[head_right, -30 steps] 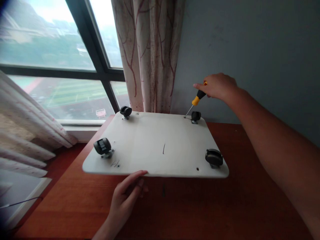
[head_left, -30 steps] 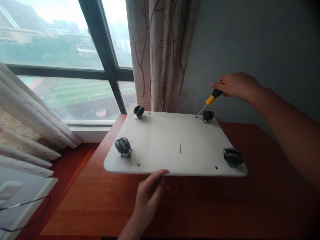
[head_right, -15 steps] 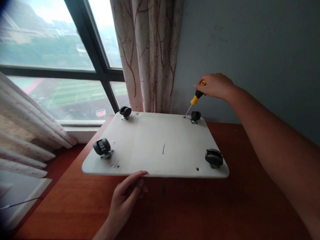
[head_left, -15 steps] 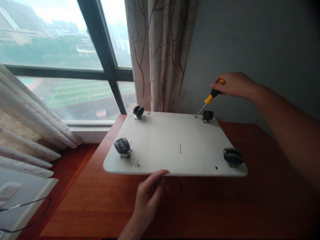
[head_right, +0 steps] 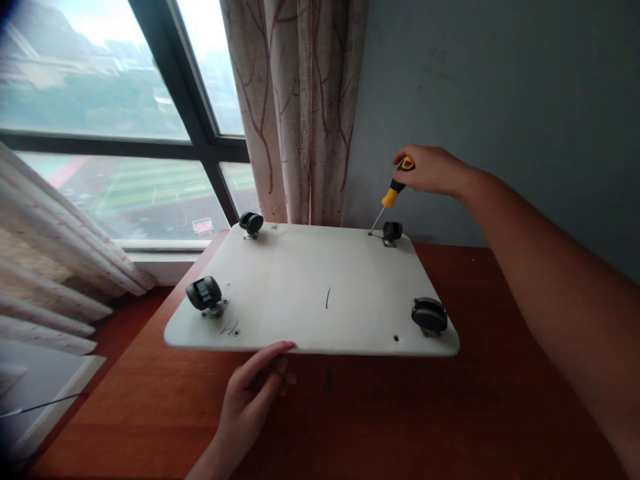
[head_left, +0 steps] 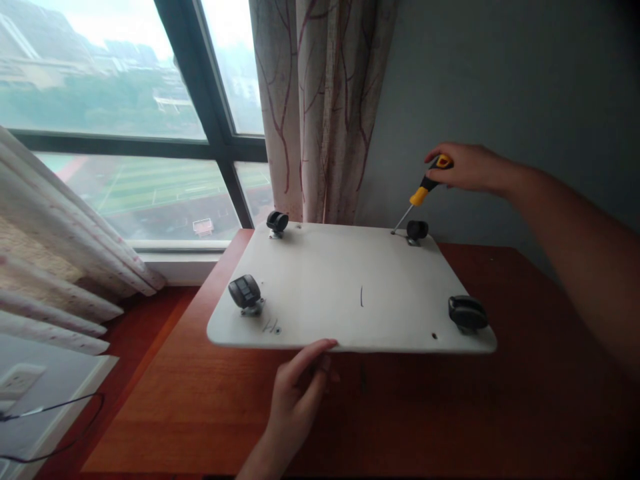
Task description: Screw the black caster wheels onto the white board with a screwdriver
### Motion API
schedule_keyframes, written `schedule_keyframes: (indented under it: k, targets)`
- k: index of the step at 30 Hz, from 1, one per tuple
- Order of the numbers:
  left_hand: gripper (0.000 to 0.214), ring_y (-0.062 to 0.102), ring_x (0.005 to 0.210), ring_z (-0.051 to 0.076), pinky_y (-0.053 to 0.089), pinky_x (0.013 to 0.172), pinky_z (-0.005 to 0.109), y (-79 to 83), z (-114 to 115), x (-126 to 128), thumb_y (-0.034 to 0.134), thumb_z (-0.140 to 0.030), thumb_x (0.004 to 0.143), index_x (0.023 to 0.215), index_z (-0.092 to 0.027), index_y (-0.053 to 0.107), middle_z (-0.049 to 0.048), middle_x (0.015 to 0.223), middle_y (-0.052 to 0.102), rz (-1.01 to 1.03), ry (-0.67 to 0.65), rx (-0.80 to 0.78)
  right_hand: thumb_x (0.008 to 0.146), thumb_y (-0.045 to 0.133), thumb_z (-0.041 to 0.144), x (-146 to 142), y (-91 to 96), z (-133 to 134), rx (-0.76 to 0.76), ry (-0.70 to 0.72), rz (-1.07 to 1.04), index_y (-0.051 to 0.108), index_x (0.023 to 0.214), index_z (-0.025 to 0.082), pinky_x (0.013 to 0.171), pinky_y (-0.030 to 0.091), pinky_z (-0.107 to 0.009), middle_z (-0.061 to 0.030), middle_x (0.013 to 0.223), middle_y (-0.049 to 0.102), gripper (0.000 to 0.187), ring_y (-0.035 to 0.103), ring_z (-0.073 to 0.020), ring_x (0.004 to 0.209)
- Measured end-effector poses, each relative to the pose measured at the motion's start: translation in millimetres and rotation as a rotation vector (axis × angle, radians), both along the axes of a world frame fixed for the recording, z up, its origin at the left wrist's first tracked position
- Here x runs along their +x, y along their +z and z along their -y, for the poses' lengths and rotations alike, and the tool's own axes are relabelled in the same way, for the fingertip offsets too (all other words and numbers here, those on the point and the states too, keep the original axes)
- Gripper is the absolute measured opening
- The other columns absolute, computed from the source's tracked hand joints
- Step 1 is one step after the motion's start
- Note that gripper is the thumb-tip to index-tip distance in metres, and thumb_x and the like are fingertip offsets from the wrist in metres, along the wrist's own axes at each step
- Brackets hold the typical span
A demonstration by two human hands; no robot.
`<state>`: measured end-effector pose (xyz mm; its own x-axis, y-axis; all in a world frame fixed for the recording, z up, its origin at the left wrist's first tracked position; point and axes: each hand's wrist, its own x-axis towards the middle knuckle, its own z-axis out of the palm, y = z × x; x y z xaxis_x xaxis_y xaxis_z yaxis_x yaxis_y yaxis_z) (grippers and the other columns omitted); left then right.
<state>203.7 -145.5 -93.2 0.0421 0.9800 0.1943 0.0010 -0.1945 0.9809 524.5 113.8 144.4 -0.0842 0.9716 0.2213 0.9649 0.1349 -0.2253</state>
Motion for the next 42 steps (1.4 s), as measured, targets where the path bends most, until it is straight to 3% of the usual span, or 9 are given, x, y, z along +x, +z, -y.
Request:
schedule_keyframes:
  k: [3,8,15,21,25,28,34,37,42]
  targets:
    - [0.026,0.062,0.058,0.012,0.05,0.054,0.019,-0.8,0,0,0.06,-0.025,0.096,0.118,-0.02,0.071,0.0024,0.071,0.071,0.006,-0.003,0.002,0.085,0.066,0.026,2,-1.9,-2,-0.095,0.015,-0.199,0.056,0.126,0.021,0.066,0.051,-0.026,-0.0074,0.105,0.063,0.043,0.06,-0.0151,0.081]
    - [0.027,0.061,0.058,0.012,0.05,0.054,0.019,-0.4,1,0,0.061,-0.027,0.095,0.118,-0.019,0.072,0.0028,0.07,0.071,0.001,0.001,-0.006,0.092,0.055,0.058,-2,3.1,4,0.003,-0.149,0.186,0.067,0.095,0.02,0.064,0.045,-0.033,-0.0031,0.068,0.064,0.04,0.058,-0.0165,0.062]
    - [0.028,0.061,0.058,0.013,0.05,0.053,0.02,-0.1,0,0,0.06,-0.029,0.095,0.118,-0.019,0.072,0.0033,0.07,0.071,0.002,0.003,-0.006,0.083,0.065,0.019,0,1.1,4,-0.116,0.063,-0.255,0.057,0.123,0.021,0.064,0.051,-0.026,-0.0088,0.11,0.067,0.041,0.064,-0.0158,0.081]
    - [0.027,0.061,0.057,0.012,0.05,0.053,0.019,0.1,0,0,0.06,-0.028,0.095,0.117,-0.019,0.072,0.0022,0.068,0.07,-0.005,0.004,0.0,0.09,0.054,0.063,-8,4.5,10,0.046,-0.201,0.264,0.065,0.089,0.021,0.069,0.047,-0.038,-0.0069,0.07,0.066,0.044,0.064,-0.0255,0.075]
    - [0.027,0.062,0.058,0.012,0.05,0.055,0.019,0.0,0,0,0.06,-0.027,0.095,0.118,-0.02,0.072,0.0023,0.07,0.071,-0.005,0.004,0.006,0.09,0.062,0.037,-6,3.7,11,0.001,-0.036,0.079,0.063,0.113,0.022,0.066,0.049,-0.032,-0.0055,0.089,0.068,0.027,0.062,-0.018,0.072]
    - [0.027,0.063,0.059,0.013,0.05,0.054,0.019,-1.2,1,0,0.06,-0.027,0.095,0.119,-0.019,0.072,0.0027,0.07,0.071,-0.006,0.0,-0.001,0.086,0.065,0.025,-6,2.4,10,-0.1,0.013,-0.163,0.055,0.127,0.024,0.064,0.053,-0.027,-0.0082,0.112,0.064,0.042,0.063,-0.0154,0.076]
    - [0.027,0.063,0.06,0.013,0.051,0.055,0.019,-4.1,0,-1,0.059,-0.026,0.096,0.12,-0.02,0.07,0.0028,0.071,0.071,-0.015,-0.006,-0.003,0.092,0.058,0.057,-7,2.7,11,0.048,-0.15,0.215,0.065,0.104,0.019,0.068,0.049,-0.036,-0.0065,0.075,0.066,0.041,0.062,-0.02,0.066]
    - [0.027,0.062,0.06,0.012,0.051,0.055,0.019,-4.5,1,-1,0.058,-0.026,0.097,0.121,-0.021,0.07,0.0022,0.072,0.071,-0.015,-0.013,0.005,0.092,0.061,0.04,-2,0.1,7,0.019,-0.016,0.064,0.062,0.117,0.021,0.064,0.05,-0.031,-0.0038,0.081,0.065,0.031,0.061,-0.0158,0.062]
    - [0.027,0.062,0.06,0.012,0.05,0.055,0.019,-4.1,2,-1,0.059,-0.026,0.096,0.12,-0.02,0.07,0.0024,0.072,0.071,-0.017,-0.009,0.004,0.081,0.066,0.019,3,-3.7,6,-0.086,0.081,-0.271,0.052,0.135,0.025,0.066,0.055,-0.027,-0.0063,0.104,0.063,0.056,0.061,-0.0159,0.079]
